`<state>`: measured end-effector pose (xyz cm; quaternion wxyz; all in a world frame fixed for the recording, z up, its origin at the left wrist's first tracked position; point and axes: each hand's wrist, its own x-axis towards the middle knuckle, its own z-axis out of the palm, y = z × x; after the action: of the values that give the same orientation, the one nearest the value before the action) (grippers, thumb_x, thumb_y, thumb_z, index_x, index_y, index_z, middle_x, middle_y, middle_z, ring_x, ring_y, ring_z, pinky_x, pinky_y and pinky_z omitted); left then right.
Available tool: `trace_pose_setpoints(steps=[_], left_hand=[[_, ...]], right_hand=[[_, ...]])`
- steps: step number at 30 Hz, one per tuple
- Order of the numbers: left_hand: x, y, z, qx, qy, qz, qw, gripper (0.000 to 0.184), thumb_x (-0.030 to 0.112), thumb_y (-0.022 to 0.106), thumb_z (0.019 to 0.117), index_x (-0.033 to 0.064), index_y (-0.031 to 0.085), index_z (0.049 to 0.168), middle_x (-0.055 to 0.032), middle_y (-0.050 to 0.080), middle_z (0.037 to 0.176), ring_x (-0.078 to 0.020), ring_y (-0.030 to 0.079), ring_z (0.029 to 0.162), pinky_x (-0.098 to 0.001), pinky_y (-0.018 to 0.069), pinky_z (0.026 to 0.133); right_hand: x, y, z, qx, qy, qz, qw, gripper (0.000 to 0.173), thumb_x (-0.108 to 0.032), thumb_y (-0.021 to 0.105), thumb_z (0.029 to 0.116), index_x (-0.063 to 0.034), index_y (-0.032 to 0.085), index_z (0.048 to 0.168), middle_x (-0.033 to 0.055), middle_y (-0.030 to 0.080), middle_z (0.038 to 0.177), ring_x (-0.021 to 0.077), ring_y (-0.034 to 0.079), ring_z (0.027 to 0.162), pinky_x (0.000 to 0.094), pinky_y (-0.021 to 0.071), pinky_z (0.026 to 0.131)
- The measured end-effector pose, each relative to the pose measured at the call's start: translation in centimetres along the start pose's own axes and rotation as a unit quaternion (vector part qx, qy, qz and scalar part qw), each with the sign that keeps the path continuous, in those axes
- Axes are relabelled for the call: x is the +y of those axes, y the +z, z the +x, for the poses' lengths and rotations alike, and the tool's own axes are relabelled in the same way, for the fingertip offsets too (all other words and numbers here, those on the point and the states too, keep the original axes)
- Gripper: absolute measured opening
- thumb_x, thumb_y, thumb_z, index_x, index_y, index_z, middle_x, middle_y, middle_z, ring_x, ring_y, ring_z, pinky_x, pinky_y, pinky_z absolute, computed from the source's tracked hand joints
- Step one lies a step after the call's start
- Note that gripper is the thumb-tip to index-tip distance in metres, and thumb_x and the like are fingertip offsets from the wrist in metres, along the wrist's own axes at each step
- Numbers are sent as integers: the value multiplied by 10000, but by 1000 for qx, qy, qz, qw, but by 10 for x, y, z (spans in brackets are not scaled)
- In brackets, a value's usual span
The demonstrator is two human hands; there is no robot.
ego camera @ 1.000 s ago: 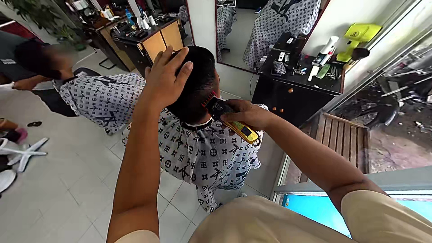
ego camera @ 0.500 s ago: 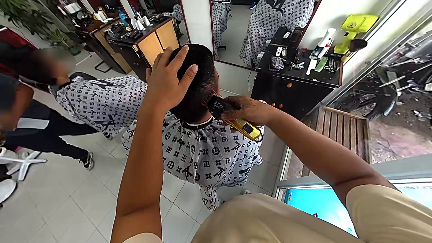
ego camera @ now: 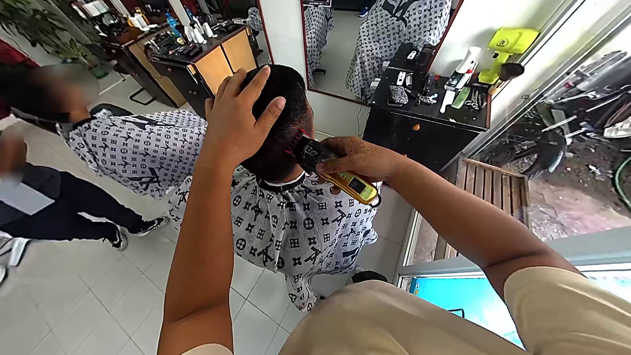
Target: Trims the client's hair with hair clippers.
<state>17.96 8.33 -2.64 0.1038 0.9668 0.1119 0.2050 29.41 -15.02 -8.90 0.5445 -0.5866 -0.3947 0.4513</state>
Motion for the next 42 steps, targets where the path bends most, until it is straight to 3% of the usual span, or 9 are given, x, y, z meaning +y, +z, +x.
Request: trace_pose_setpoints(steps=[2,6,12,18,24,29,36,40,42], left_hand=[[0,0,0,5,-5,-5,1000,728,718,350,996,323,369,1607,-126,319,1666,-366,241,1552,-732,190,1147],[7,-1,1,13,-29,-6,999,745,732,392,976,328,379,1602,-123,338,1657,-354,262,1546,-728,206,1149],[29,3,5,40,-103,23,994,662,652,307,1039,304,398,1596,-104,421,1616,-328,344,1517,-730,234,1142],[51,11,11,65,-165,56,983,652,633,369,1032,280,439,1576,-108,460,1587,-319,384,1494,-709,251,1136],[61,14,14,72,-203,77,973,659,650,394,1014,304,439,1573,-102,457,1590,-321,378,1496,-717,256,1127],[64,14,15,77,-193,80,975,660,627,441,1013,266,458,1565,-101,473,1577,-296,405,1482,-609,296,1181],[62,19,15,96,-199,66,973,701,664,479,977,282,457,1565,-104,474,1576,-311,395,1485,-640,281,1166],[60,20,17,107,-181,63,976,705,645,526,970,255,474,1555,-129,501,1550,-339,419,1469,-660,296,1155],[64,21,17,114,-170,75,976,714,645,545,964,233,487,1545,-142,514,1536,-363,433,1455,-694,299,1138]], right_hand=[[-14,1,6,-28,-31,1,999,361,-143,651,993,-21,510,1302,130,694,992,223,736,783,378,653,653],[-24,-24,17,-70,-74,-119,988,457,-190,704,966,-41,531,1362,101,690,1028,160,711,784,312,635,674],[-6,-106,41,-203,53,-11,978,334,-183,623,993,-54,537,1289,119,705,1042,237,744,860,397,653,681],[-29,-122,63,-272,2,3,962,297,-194,604,1013,-51,541,1265,107,707,1002,217,741,850,374,653,661],[-14,-147,74,-296,42,-30,954,327,-202,613,1005,-69,545,1296,102,703,1046,222,742,870,386,654,677],[-36,-132,72,-293,-11,-22,956,329,-182,624,1003,-37,534,1285,114,696,1007,211,733,823,356,647,652],[-25,-141,68,-275,25,-38,960,310,-152,625,998,-36,533,1271,114,691,1020,215,735,835,367,648,673],[-47,-118,59,-248,-62,-75,964,383,-185,674,982,-12,539,1297,115,693,1013,183,724,803,334,642,672],[-44,-110,50,-201,-160,-173,951,443,-159,743,932,-10,561,1307,91,691,1041,123,695,845,289,610,748]])
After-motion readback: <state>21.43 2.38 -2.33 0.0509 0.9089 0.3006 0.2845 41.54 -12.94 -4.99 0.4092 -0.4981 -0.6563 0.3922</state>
